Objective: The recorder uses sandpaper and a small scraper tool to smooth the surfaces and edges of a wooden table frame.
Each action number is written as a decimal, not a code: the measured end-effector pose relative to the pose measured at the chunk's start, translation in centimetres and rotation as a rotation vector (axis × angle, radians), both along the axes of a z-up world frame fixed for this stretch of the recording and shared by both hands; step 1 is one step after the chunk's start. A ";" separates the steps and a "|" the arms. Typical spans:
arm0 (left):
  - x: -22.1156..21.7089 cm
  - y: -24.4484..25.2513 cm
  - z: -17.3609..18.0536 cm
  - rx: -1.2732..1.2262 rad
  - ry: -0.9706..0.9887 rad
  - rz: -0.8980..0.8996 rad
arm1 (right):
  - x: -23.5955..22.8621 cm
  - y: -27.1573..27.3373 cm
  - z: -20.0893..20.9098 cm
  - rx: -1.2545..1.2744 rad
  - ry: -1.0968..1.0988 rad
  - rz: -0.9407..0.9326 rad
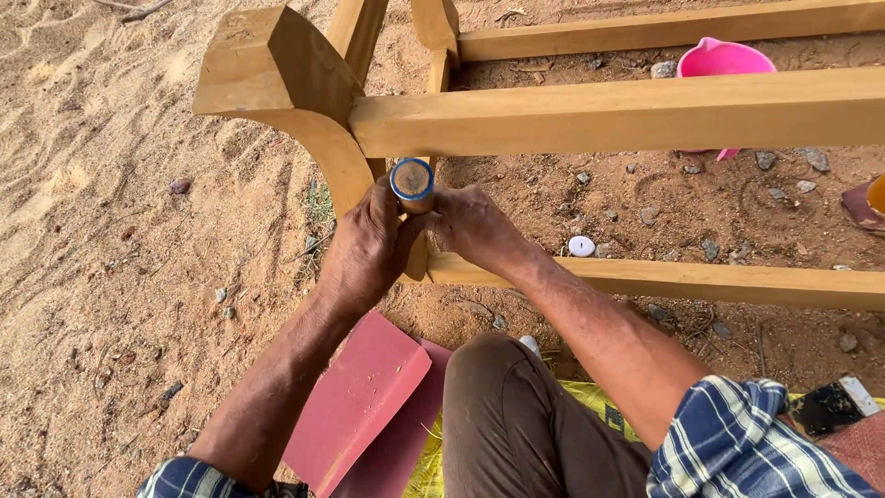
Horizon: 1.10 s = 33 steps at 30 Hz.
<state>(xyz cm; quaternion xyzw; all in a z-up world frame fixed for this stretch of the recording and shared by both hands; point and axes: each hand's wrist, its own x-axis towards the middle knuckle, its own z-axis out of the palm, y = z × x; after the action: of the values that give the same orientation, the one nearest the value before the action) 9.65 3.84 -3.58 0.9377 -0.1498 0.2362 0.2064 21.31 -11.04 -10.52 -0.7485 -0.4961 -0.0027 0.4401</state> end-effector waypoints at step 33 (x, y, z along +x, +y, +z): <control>-0.2 -0.5 -1.2 0.016 0.016 -0.019 | 0.7 0.0 -2.4 0.019 0.010 0.031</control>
<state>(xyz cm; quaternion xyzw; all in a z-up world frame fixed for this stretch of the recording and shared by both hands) 9.45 3.36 -4.79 0.9397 -0.1591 0.2254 0.2022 22.04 -11.09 -12.94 -0.7365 -0.5055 0.0035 0.4495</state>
